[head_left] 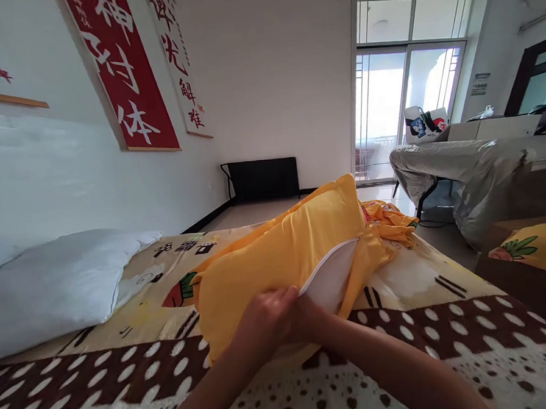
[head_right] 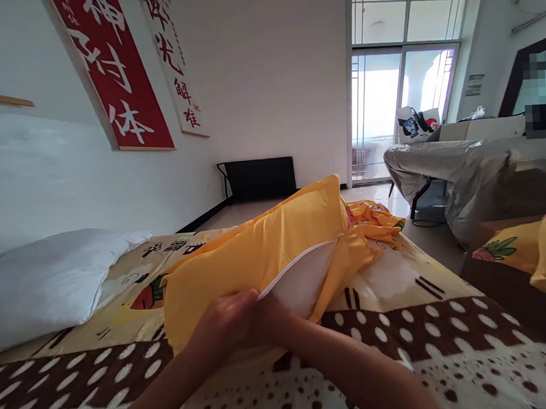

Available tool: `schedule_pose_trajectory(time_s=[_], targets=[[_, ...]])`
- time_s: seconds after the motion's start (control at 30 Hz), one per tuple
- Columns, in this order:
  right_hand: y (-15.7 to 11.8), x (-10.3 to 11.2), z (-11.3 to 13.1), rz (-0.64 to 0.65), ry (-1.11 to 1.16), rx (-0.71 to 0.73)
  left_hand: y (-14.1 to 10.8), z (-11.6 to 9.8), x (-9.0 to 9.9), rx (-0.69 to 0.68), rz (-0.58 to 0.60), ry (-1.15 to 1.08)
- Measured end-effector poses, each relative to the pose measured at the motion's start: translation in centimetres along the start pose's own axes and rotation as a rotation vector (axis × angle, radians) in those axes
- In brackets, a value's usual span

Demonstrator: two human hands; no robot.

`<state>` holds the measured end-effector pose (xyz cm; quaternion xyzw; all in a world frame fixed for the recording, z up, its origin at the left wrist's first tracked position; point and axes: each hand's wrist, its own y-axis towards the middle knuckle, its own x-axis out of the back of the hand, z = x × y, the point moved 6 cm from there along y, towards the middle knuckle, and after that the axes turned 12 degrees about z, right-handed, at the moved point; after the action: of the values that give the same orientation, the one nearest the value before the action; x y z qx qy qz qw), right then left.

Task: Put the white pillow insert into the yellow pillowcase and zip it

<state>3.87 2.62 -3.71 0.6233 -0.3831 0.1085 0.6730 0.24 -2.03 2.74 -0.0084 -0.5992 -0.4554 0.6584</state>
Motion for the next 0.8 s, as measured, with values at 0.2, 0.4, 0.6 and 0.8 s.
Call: schedule_pose_trajectory(time_s=[0.2,0.4,0.6,0.8], targets=[[-6.4,7.6,-8.8,-0.138,-0.308,-0.164,-1.2,-0.7,0.2,-0.041,-0.069,0.119],[-12.0,11.6,-20.5,-0.276,-0.247,-0.988,-1.5,-4.0,0.5,-0.102,-0.115,0.130],[-9.7,14.8,-20.0,-0.451,-0.157,-0.939,-8.8,6.2,-1.0,0.521,-0.071,0.347],[-2.5,14.3,-11.9,-0.421,-0.058,-0.650,-6.8,10.2,-2.6,0.805,-0.116,-0.079]])
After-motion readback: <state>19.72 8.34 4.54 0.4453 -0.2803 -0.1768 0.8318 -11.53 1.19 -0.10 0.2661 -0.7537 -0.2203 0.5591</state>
